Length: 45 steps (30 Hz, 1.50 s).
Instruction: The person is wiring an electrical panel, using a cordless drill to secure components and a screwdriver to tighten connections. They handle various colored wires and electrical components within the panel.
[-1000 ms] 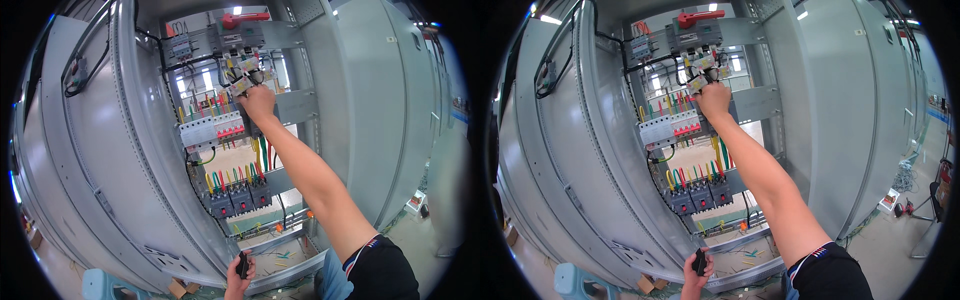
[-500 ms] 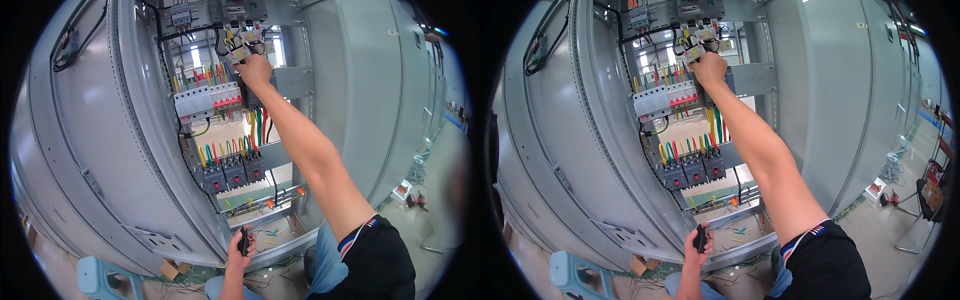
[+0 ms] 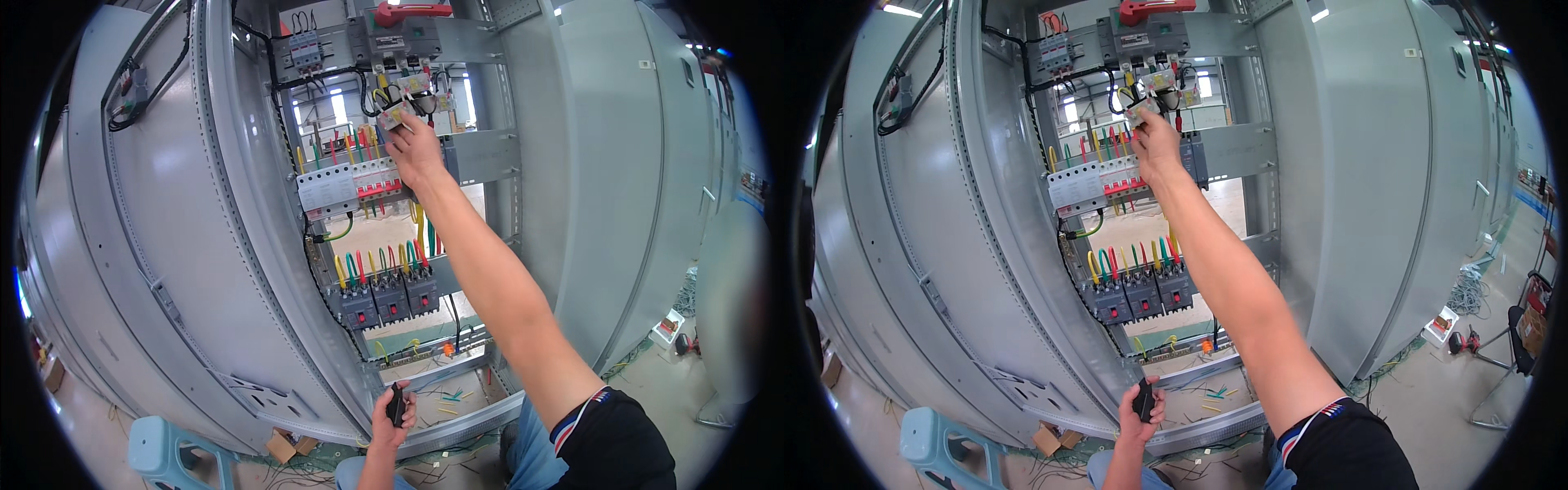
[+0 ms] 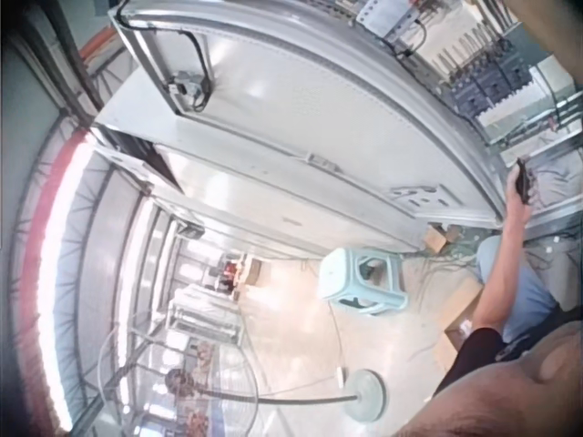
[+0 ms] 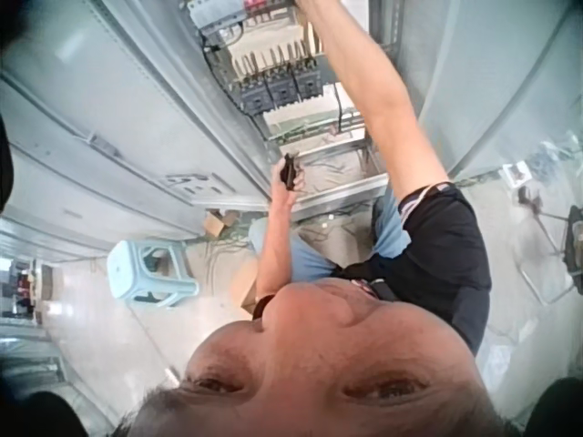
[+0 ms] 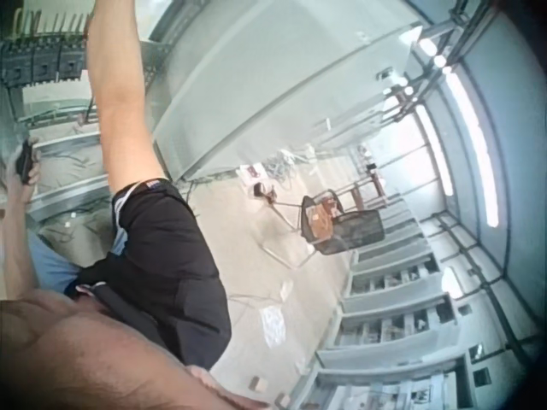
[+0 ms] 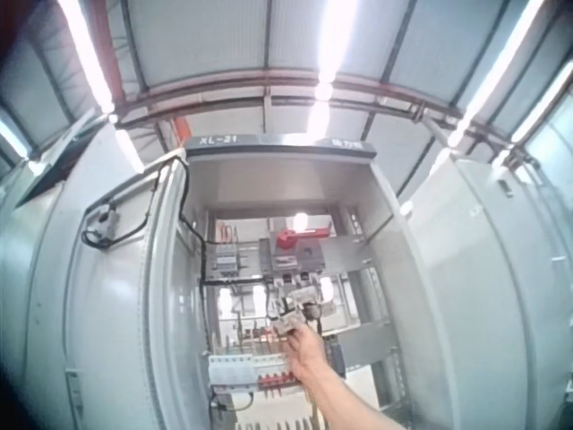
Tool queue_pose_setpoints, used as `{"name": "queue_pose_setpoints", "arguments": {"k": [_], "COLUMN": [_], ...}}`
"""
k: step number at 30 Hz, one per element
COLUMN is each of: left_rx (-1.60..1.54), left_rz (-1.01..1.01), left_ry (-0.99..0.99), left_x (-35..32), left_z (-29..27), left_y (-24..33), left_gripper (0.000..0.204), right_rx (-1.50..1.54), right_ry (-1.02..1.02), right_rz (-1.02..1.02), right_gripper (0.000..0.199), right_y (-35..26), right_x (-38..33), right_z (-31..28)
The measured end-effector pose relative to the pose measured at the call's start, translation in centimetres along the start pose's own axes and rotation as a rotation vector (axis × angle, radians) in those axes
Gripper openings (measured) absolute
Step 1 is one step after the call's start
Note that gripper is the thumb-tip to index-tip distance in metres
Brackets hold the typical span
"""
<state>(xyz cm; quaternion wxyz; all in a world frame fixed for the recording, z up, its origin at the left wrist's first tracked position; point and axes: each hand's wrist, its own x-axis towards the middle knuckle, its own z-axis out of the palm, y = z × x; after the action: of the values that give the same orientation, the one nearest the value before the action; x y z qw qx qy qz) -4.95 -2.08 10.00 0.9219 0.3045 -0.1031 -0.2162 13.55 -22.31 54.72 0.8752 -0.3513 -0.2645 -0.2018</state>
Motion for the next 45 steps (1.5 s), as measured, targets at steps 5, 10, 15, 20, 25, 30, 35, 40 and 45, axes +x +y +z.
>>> {"name": "queue_pose_setpoints", "arguments": {"k": [5, 10, 15, 20, 25, 30, 35, 40, 45], "left_rx": [-0.018, -0.015, -0.012, -0.104, -0.228, -0.169, -0.152, -0.206, -0.209], "left_rz": [0.021, 0.016, -0.005, 0.029, 0.008, -0.011, -0.096, -0.073, -0.056], "left_ry": [-0.001, 0.0, 0.014, 0.016, 0.042, 0.091, 0.174, 0.173, 0.186], "left_x": [0.0, 0.6, 1.4, 1.0, 3.4, 6.1, 8.1, 6.5, 6.0], "left_z": [-0.9, -0.4, -0.2, 0.8, 3.5, 6.3, 8.2, 6.2, 6.8], "left_y": [0.5, -1.0, -1.8, -0.3, -0.1, -0.8, -4.9, -6.4, -6.1], "left_gripper": [0.051, 0.051, 0.054, 0.054, 0.052, 0.061, 0.049, 0.053, 0.059], "right_rx": [0.277, 0.367, 0.363, -0.447, -1.366, -1.124, -1.113, -1.199, -1.064], "right_ry": [-0.016, 0.053, -0.007, -0.396, -0.883, -0.723, -0.47, -0.486, -0.43], "right_rz": [-0.032, -0.039, -0.043, 0.052, 0.12, 0.256, 0.261, 0.344, 0.47], "right_gripper": [0.04, 0.028, 0.027, 0.058, 0.08, 0.084, 0.079, 0.084, 0.078], "right_y": [1.1, 0.8, 1.9, 0.7, 2.6, 6.7, 5.0, 6.2, 6.2], "right_x": [-0.1, 2.0, 1.1, -9.4, -24.8, -32.8, -35.8, -38.2, -37.7], "right_z": [0.1, 0.3, -1.1, -6.7, -15.6, -20.3, -24.6, -24.4, -23.7]}}
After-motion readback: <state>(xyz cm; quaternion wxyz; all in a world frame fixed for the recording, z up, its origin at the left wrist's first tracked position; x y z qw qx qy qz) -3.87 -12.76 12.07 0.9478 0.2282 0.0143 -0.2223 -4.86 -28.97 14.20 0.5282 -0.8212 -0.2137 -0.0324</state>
